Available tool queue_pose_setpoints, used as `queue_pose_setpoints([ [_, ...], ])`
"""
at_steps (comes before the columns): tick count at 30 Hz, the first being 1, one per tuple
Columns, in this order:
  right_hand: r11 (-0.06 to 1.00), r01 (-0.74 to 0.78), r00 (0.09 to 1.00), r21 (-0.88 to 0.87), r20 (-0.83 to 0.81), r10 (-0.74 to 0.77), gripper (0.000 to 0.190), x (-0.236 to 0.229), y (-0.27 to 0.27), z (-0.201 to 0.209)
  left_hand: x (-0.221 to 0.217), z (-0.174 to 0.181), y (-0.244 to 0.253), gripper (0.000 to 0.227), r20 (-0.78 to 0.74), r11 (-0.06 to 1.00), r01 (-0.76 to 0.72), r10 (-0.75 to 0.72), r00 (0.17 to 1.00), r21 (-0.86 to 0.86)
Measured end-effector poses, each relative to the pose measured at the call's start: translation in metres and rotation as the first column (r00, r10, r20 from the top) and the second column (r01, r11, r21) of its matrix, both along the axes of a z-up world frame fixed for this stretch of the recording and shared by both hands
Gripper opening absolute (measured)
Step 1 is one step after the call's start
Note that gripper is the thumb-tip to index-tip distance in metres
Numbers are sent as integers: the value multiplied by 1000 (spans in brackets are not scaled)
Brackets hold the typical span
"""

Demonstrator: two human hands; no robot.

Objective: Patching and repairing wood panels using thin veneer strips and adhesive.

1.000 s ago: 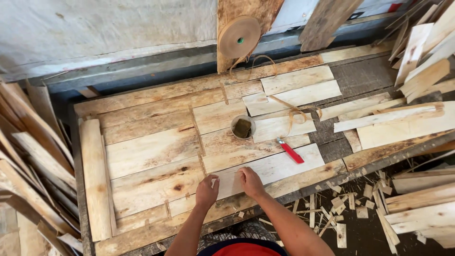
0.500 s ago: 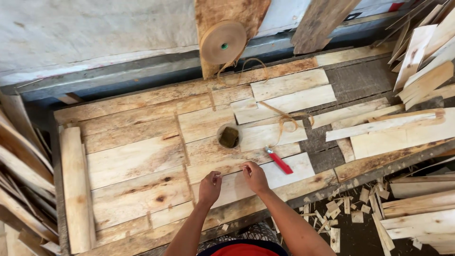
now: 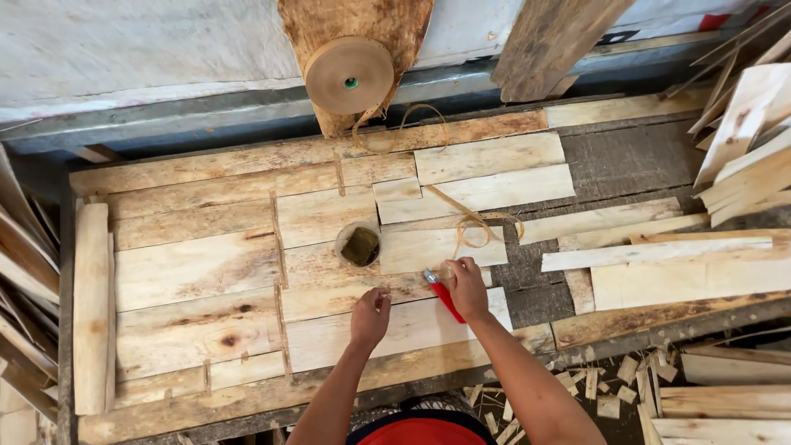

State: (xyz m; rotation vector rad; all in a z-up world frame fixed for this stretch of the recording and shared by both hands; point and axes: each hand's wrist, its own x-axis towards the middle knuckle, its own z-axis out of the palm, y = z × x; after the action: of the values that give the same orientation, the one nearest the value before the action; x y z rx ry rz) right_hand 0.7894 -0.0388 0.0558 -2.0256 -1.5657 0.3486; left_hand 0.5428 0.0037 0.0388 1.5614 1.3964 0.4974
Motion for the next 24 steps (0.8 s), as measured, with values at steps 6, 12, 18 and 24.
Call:
queue_pose_setpoints([
  [6, 998, 4, 1000, -68, 22, -3, 11, 14, 9, -6, 20, 11, -5, 24, -16, 999, -27, 27, 999, 20],
  [12, 975, -100, 992, 201, -50, 112, 12, -18, 20, 25, 44, 25, 1, 32, 62, 999, 8, -11, 998, 54],
  [18, 996, -79, 592, -39, -806, 15, 16, -47, 21, 16, 57, 40, 9, 56, 178, 960, 96, -146, 973, 263],
  [24, 983, 40, 346, -177, -921, -180, 22, -51, 31, 25, 52, 32, 9, 30, 281, 997, 62, -48, 958, -40],
])
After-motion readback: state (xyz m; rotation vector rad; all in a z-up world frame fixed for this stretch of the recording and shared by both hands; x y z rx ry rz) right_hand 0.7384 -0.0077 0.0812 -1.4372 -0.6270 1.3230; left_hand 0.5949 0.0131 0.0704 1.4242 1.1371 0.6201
